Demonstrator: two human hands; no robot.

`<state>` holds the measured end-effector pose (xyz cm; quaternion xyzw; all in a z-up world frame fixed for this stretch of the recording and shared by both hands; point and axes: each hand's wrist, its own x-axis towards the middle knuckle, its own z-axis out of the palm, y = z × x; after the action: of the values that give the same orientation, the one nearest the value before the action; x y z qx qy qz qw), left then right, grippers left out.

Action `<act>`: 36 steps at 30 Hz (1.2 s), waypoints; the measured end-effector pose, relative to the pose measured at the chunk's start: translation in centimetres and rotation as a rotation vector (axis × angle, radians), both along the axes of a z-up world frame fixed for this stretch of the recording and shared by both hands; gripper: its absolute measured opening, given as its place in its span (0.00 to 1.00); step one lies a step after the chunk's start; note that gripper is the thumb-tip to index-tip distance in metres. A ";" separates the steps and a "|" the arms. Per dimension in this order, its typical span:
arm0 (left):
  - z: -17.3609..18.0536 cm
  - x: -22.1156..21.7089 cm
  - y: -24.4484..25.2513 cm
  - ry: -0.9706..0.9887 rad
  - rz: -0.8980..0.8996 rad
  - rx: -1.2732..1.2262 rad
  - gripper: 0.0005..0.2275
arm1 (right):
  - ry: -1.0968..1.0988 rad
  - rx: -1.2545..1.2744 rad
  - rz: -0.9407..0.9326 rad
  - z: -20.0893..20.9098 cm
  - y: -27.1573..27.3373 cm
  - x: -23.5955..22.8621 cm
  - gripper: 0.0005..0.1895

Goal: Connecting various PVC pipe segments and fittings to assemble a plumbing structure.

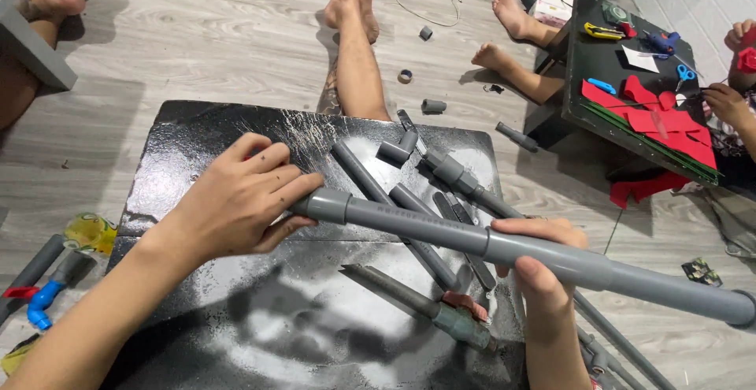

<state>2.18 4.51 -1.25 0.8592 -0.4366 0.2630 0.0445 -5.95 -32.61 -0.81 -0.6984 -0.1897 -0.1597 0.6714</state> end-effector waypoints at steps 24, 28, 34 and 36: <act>-4.3 -2.6 -2.8 0.784 0.111 0.302 0.44 | -0.204 0.089 -0.116 -2.7 -1.3 3.2 0.28; -7.2 -4.7 -2.5 0.741 0.155 0.461 0.37 | -0.204 0.009 -0.115 -2.6 -0.9 3.1 0.27; -1.5 -5.9 1.1 1.017 -0.194 0.191 0.31 | -0.035 0.026 -0.132 -1.4 -0.7 1.8 0.24; -2.6 -6.6 1.9 1.136 -0.154 0.279 0.26 | 0.011 0.029 -0.172 -0.7 -0.7 1.7 0.23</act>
<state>-4.41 6.45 -3.90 0.8290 -0.4358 -0.3025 0.1771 -4.28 -33.29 -1.53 -0.7031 -0.1228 -0.2157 0.6664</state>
